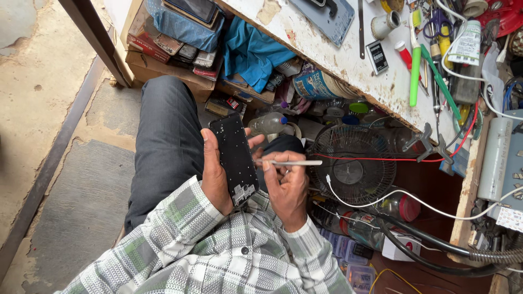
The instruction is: The person sits at a cluttered repair bench holding a phone with its back cover removed and uses a small metal tool to pry and scrape along the phone's inner frame. They work around the edges of the device, then pick up the phone body and handle it with both hands at the end.
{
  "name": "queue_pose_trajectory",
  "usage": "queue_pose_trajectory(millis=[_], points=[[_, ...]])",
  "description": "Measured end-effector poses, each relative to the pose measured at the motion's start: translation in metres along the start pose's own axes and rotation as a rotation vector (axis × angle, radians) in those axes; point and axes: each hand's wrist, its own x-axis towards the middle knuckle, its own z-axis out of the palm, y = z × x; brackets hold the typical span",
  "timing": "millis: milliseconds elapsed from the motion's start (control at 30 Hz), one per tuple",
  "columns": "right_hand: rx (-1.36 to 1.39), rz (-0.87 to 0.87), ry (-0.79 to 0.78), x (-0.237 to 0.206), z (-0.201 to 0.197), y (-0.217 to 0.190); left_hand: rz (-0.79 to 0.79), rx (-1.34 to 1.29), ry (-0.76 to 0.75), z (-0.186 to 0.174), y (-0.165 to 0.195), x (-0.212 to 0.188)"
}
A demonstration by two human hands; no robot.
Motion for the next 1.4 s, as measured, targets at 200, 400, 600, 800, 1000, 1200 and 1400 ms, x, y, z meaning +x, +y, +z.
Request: queue_pose_trajectory(millis=[200,400,600,800,1000,1200,1400], points=[[0.053,0.000,0.027,0.004,0.002,-0.001,-0.029,-0.011,-0.032,0.001,-0.004,0.000],[0.010,0.012,-0.028,0.000,-0.003,-0.002,-0.018,0.006,-0.018,0.001,0.002,0.001],[-0.039,0.045,-0.010,-0.024,-0.009,0.001,0.021,-0.001,0.014,-0.002,0.005,0.005],[-0.049,0.059,-0.017,-0.028,-0.013,-0.002,0.032,0.014,0.011,-0.001,0.003,0.005],[-0.047,0.077,-0.017,-0.030,-0.012,-0.005,-0.014,0.097,0.027,0.000,0.006,0.004],[-0.033,0.112,-0.013,-0.034,-0.012,-0.005,-0.001,0.084,0.004,0.000,0.010,0.005],[-0.054,0.103,-0.002,-0.033,-0.012,-0.004,0.001,0.041,0.038,0.000,0.009,0.005]])
